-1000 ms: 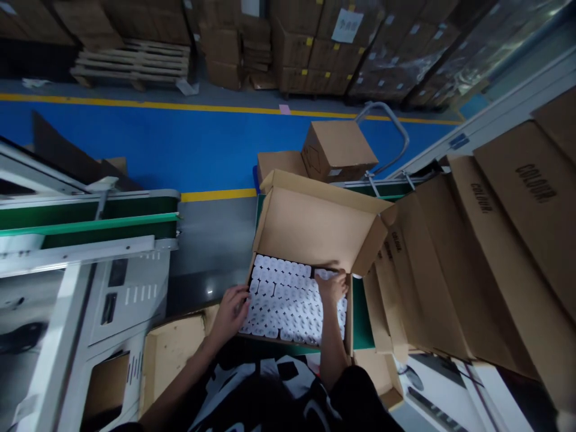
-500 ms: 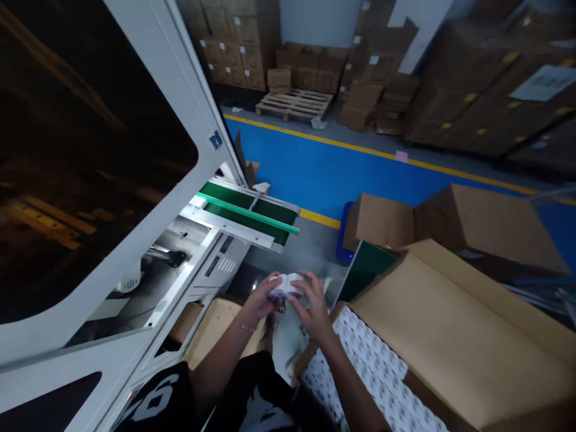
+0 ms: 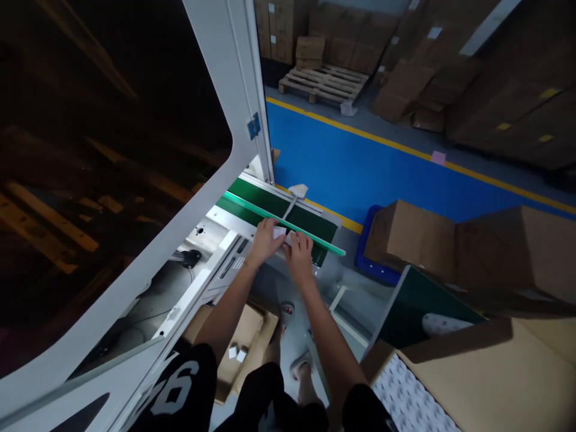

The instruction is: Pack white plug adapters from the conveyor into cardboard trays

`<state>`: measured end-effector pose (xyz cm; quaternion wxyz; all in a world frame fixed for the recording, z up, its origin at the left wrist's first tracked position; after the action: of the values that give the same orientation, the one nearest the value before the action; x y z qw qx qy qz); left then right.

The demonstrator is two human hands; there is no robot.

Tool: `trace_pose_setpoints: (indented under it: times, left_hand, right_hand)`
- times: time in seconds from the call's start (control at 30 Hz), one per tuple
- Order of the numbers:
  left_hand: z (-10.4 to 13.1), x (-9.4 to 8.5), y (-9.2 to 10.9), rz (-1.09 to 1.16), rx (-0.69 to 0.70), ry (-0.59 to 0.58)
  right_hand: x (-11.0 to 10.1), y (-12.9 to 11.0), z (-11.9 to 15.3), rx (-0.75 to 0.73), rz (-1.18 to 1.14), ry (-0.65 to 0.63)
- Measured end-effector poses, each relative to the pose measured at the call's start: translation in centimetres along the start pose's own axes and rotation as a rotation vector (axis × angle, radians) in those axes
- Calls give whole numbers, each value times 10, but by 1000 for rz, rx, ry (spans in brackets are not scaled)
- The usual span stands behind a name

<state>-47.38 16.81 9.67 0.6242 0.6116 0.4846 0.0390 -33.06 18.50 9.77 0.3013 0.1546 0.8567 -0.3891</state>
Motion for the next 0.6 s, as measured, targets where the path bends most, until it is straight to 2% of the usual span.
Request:
trace_pose_setpoints:
  times: [0.07, 0.2, 0.3, 0.37, 0.47, 0.6]
  left_hand:
    - [-2, 9, 12, -151, 205, -29]
    - [5, 18, 13, -238, 367, -91]
    - [4, 10, 2, -110, 351, -69]
    - [4, 9, -3, -24, 330, -102]
    - [8, 15, -1, -36, 335, -175]
    - [14, 19, 1, -35, 331, -178]
  right_hand:
    - [7, 1, 1, -17, 18, -7]
    - [13, 11, 5, 69, 31, -1]
    - [14, 13, 3, 89, 5, -11]
    - [12, 12, 0, 90, -1, -13]
    - [10, 9, -2, 98, 59, -25]
    - [13, 4, -4, 60, 193, -16]
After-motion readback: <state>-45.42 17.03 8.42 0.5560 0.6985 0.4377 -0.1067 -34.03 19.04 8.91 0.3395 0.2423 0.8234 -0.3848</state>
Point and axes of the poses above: each hand's wrist, its own z-axis away from the middle knuckle, its own x-axis out of the palm, y = z × x, the point moved 9 cm from there along -z, towards the middle knuckle, and after that the axes turned 12 degrees about y, right-handed, at the moved point
